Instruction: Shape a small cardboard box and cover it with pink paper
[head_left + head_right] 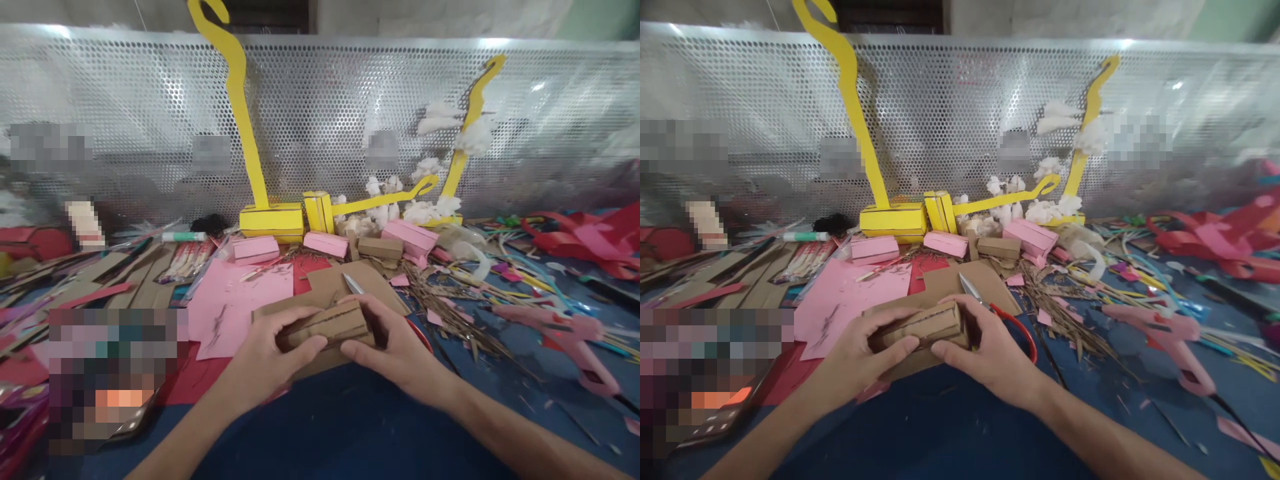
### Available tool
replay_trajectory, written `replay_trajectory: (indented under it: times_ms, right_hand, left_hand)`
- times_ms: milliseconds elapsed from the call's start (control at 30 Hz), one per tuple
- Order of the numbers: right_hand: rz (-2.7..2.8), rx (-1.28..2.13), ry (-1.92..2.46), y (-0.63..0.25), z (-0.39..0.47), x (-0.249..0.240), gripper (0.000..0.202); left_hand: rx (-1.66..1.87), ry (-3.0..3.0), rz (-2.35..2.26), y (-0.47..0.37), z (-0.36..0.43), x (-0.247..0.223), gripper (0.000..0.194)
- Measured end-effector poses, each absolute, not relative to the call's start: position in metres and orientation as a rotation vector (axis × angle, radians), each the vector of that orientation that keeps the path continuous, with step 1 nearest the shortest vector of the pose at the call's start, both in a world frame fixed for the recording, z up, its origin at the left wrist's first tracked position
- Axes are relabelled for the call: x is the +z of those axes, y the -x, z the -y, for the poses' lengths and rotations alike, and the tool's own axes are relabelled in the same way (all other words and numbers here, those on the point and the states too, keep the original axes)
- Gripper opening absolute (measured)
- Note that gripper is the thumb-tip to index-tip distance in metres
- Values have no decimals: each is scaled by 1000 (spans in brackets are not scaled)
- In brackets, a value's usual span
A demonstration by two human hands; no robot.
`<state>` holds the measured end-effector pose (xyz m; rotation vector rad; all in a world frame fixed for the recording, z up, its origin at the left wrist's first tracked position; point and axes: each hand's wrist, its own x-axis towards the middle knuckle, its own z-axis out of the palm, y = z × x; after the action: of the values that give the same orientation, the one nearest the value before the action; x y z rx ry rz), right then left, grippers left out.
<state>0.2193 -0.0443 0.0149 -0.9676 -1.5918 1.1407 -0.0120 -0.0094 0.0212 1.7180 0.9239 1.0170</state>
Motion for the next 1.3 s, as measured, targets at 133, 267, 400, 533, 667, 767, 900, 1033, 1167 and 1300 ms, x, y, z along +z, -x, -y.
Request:
replay_trajectory:
  times_ms: [133,267,400,533,667,767,900,1033,1167,1300]
  right_hand:
    - [1461,1192,900,-221,38,9,44]
    - [1398,1182,942,-222,33,6,47]
    - [1296,1223,946,-223,33,7,47]
    - [1202,1274,979,-222,35,13,49]
    - [1118,1333,986,-219,37,18,51]
    - [1047,1387,962,-218,37,17,48]
    - [990,1444,947,-217,37,15,44]
    - [1088,1390,945,-218,37,17,43]
    - [1233,1272,996,-220,37,16,47]
    - [1307,1204,1046,-221,36,12,51]
  left_hand:
    - [807,-1827,-834,17,1,23,47]
    - [767,-1756,-732,18,0,26,49]
    - [742,-1688,-643,19,3,29,51]
    - [673,-1601,-569,24,3,30,57]
    - [618,-1503,-517,28,1,29,63]
    - [568,-1472,-484,32,-2,27,68]
    - [505,-1454,-452,37,-5,25,72]
    - [524,-1451,-454,34,-2,28,70]
    - [529,-1474,-468,26,1,31,68]
    - [586,-1501,-547,21,-1,25,59]
